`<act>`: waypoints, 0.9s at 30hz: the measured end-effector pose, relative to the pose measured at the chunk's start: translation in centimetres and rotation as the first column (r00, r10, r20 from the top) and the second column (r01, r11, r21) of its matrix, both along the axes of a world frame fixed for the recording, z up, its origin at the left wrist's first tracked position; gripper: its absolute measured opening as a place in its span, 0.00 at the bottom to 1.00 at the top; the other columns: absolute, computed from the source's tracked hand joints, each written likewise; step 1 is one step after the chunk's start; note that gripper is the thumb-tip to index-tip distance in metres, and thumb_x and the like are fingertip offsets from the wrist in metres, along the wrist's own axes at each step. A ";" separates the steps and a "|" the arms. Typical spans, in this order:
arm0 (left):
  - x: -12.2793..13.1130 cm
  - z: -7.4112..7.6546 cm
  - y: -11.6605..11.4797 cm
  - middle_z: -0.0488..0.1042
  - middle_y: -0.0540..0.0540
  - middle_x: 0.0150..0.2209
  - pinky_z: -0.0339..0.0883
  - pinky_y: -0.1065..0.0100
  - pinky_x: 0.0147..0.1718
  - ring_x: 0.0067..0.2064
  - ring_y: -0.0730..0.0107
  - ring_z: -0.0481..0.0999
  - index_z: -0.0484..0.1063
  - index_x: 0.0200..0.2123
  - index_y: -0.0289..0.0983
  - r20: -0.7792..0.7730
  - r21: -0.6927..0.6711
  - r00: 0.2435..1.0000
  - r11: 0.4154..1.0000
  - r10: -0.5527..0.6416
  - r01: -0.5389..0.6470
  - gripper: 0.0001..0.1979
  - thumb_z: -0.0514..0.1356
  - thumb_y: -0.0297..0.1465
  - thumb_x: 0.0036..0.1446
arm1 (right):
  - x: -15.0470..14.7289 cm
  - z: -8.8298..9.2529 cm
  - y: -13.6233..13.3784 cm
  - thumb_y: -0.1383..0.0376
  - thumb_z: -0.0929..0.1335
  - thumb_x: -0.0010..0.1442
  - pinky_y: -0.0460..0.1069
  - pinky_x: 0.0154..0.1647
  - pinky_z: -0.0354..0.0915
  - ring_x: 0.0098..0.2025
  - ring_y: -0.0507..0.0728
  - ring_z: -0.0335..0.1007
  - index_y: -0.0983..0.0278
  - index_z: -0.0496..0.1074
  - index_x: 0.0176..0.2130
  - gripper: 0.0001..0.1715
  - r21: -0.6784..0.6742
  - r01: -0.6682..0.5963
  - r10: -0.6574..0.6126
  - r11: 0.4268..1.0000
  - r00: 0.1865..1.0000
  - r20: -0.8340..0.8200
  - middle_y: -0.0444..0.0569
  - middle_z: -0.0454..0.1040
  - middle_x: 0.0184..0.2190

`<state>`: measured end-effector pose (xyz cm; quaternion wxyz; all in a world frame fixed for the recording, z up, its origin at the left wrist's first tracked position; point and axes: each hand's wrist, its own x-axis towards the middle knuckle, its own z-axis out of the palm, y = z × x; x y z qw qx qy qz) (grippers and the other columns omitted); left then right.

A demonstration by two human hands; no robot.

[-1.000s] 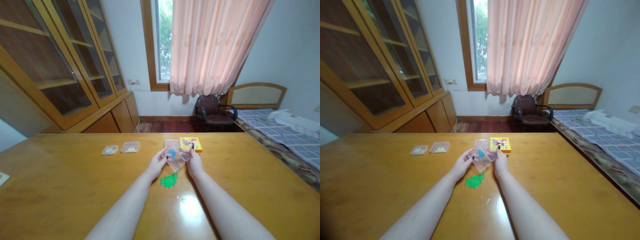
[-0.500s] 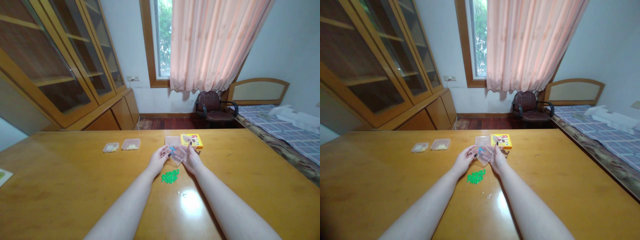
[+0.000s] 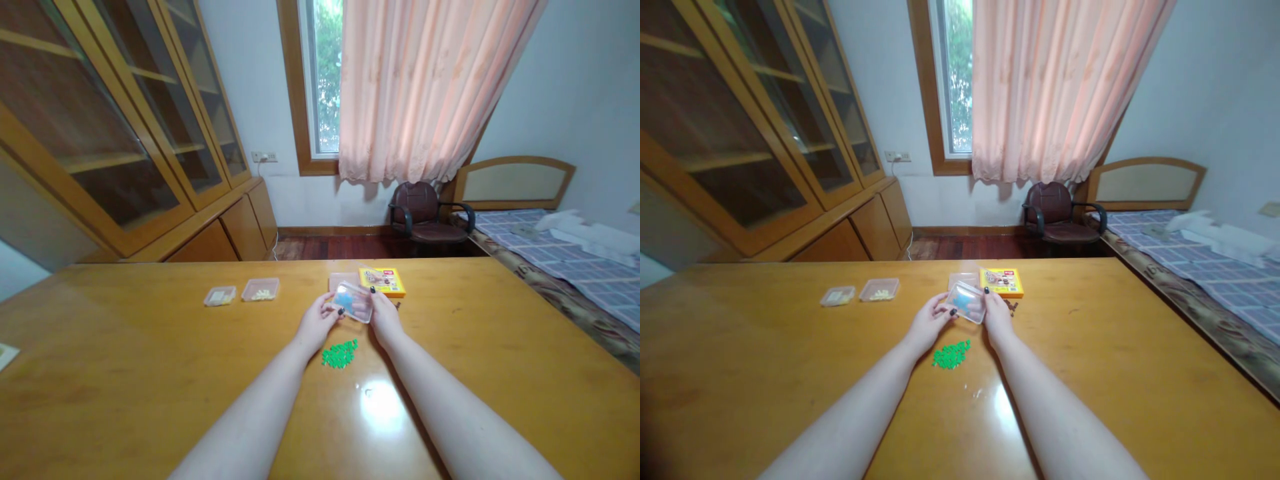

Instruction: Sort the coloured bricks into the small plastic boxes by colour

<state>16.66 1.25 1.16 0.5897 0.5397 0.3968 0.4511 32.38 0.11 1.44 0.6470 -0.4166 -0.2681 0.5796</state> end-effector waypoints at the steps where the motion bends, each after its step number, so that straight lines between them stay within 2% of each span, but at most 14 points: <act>1: -0.1 0.0 -0.1 0.73 0.48 0.33 0.68 0.67 0.37 0.33 0.71 0.74 0.60 0.51 0.36 -0.071 0.054 0.997 0.998 -0.020 0.023 0.25 0.60 0.34 0.49 | 0.1 0.1 0.0 0.54 0.66 0.50 0.52 0.28 0.70 0.28 0.57 0.73 0.64 0.69 0.37 0.18 -0.012 0.023 -0.023 1.000 1.000 0.002 0.52 0.76 0.33; 3: -0.4 0.2 -0.3 0.71 0.48 0.34 0.67 0.68 0.35 0.31 0.73 0.72 0.62 0.48 0.36 -0.245 0.170 0.969 0.985 0.031 0.011 0.20 0.56 0.34 0.52 | 0.3 0.3 0.0 0.54 0.66 0.50 0.51 0.25 0.69 0.24 0.55 0.71 0.65 0.69 0.34 0.18 -0.034 0.063 -0.063 0.997 0.998 0.007 0.51 0.76 0.30; 5: -0.8 0.8 -0.5 0.70 0.48 0.33 0.65 0.69 0.32 0.29 0.74 0.69 0.65 0.43 0.36 -0.431 0.291 0.891 0.957 0.142 -0.012 0.13 0.54 0.33 0.54 | 0.5 0.5 -0.1 0.54 0.66 0.50 0.49 0.22 0.68 0.21 0.54 0.70 0.65 0.69 0.32 0.17 -0.048 0.110 -0.110 0.993 0.994 0.007 0.50 0.76 0.28; 6: -1.0 1.1 -0.7 0.69 0.49 0.32 0.64 0.70 0.32 0.29 0.74 0.68 0.66 0.39 0.36 -0.516 0.339 0.839 0.941 0.173 0.014 0.10 0.53 0.33 0.54 | 0.6 0.6 -0.1 0.55 0.66 0.50 0.48 0.21 0.67 0.20 0.53 0.70 0.65 0.69 0.32 0.16 -0.056 0.144 -0.144 0.988 0.990 0.007 0.50 0.76 0.28; 9: -1.1 2.2 -1.6 0.69 0.48 0.32 0.62 0.69 0.35 0.33 0.70 0.68 0.69 0.34 0.37 -0.702 0.404 0.702 0.878 0.118 0.256 0.07 0.54 0.33 0.53 | 1.0 0.4 0.0 0.57 0.65 0.51 0.45 0.17 0.64 0.19 0.51 0.68 0.65 0.68 0.32 0.14 -0.076 0.255 -0.256 0.964 0.967 -0.011 0.49 0.76 0.27; 11: -0.8 2.6 -2.4 0.70 0.47 0.37 0.61 0.67 0.40 0.39 0.67 0.67 0.70 0.37 0.39 -0.766 0.417 0.640 0.804 0.059 0.424 0.10 0.57 0.35 0.52 | 1.2 0.3 0.2 0.57 0.64 0.52 0.44 0.17 0.62 0.18 0.50 0.67 0.66 0.69 0.33 0.14 -0.073 0.280 -0.283 0.957 0.958 -0.038 0.49 0.76 0.27; 14: -0.1 2.5 -3.2 0.69 0.48 0.40 0.59 0.65 0.44 0.43 0.65 0.66 0.70 0.41 0.42 -0.824 0.407 0.567 0.717 0.021 0.566 0.15 0.61 0.38 0.49 | 1.2 0.2 0.2 0.58 0.63 0.53 0.43 0.17 0.61 0.18 0.49 0.66 0.67 0.69 0.34 0.15 -0.080 0.272 -0.277 0.959 0.959 -0.061 0.49 0.76 0.27; 18: 0.5 2.1 -3.3 0.70 0.49 0.38 0.58 0.66 0.43 0.42 0.67 0.67 0.71 0.38 0.42 -0.852 0.392 0.523 0.713 0.041 0.582 0.11 0.61 0.37 0.50 | 1.0 0.4 0.1 0.57 0.64 0.51 0.44 0.17 0.61 0.19 0.50 0.67 0.66 0.69 0.34 0.15 -0.084 0.276 -0.280 0.957 0.959 -0.034 0.48 0.76 0.27; 27: 0.3 1.6 -1.9 0.72 0.49 0.33 0.60 0.69 0.38 0.37 0.68 0.68 0.70 0.31 0.38 -0.834 0.393 0.549 0.761 0.059 0.516 0.05 0.61 0.32 0.49 | 0.9 -0.4 0.2 0.52 0.66 0.48 0.46 0.17 0.62 0.17 0.52 0.66 0.64 0.68 0.31 0.18 -0.056 0.271 -0.265 0.961 0.959 0.096 0.46 0.75 0.22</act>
